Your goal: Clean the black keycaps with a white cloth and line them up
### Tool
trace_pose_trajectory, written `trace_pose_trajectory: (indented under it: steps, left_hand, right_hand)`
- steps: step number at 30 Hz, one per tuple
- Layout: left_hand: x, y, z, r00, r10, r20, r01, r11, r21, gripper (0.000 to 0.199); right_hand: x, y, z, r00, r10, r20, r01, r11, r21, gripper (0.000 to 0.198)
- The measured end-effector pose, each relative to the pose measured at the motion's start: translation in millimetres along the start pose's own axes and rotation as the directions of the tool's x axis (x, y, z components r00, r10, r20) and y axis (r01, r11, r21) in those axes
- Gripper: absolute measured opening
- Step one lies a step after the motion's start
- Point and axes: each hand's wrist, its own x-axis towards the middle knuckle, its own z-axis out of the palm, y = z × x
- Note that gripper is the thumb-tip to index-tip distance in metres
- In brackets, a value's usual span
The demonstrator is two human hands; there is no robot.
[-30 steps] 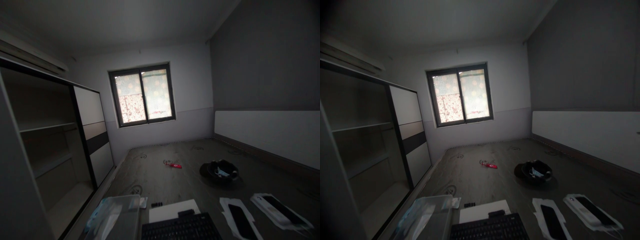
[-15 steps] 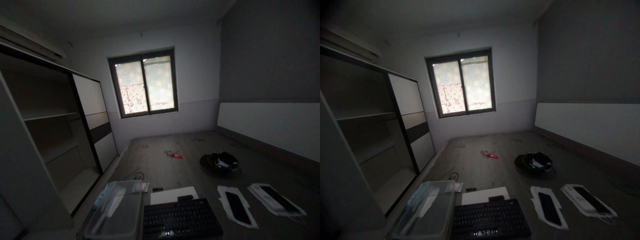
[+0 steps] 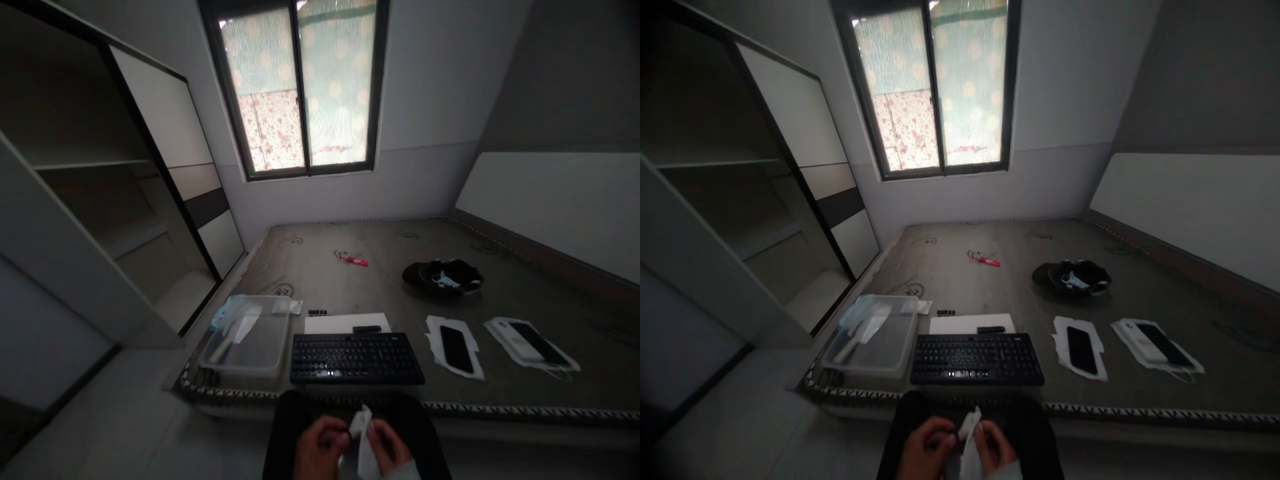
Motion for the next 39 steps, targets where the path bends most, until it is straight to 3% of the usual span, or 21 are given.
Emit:
trace_pose_trajectory:
  steps: [3, 6, 11, 16, 22, 29, 39]
  left_hand:
    - [9.2, -3.4, -10.9, 0.998, -0.053, -0.019, 0.053, 0.998, -0.027, 0.041]
    - [24.4, -6.4, -27.4, 0.996, 0.025, -0.082, -0.014, 0.991, 0.136, 0.036]
    - [66.4, -12.1, -46.5, 0.992, 0.017, -0.125, 0.015, 0.969, 0.247, 0.031]
    - [117.7, -9.7, -45.2, 0.996, -0.005, -0.094, 0.039, 0.93, 0.364, 0.02]
    - [162.6, -5.7, -34.5, 0.991, -0.127, -0.047, 0.133, 0.859, 0.494, 0.025]
    - [173.8, -3.2, -25.0, 0.98, -0.2, 0.003, 0.161, 0.799, 0.579, 0.023]
    - [178.6, -11.6, -27.0, 0.976, -0.217, 0.029, 0.158, 0.79, 0.593, 0.024]
  right_hand:
    - [5.6, 4.2, -11.2, 0.999, 0.015, 0.037, -0.016, 1.0, 0.019, 0.058]
    - [9.6, 4.7, -22.0, 0.994, 0.082, 0.076, -0.082, 0.997, -0.005, 0.059]
    - [11.3, 10.3, -26.2, 0.986, 0.125, 0.112, -0.124, 0.992, -0.009, 0.054]
    - [13.5, 19.0, -25.0, 0.982, 0.15, 0.114, -0.151, 0.989, 0.002, 0.052]
    - [12.1, 29.5, -24.8, 0.99, 0.127, 0.061, -0.127, 0.992, -0.002, 0.051]
    - [12.4, 42.0, -27.5, 0.992, 0.116, -0.055, -0.116, 0.993, -0.006, 0.053]
    - [14.4, 44.0, -28.5, 0.99, 0.132, -0.057, -0.134, 0.991, -0.016, 0.051]
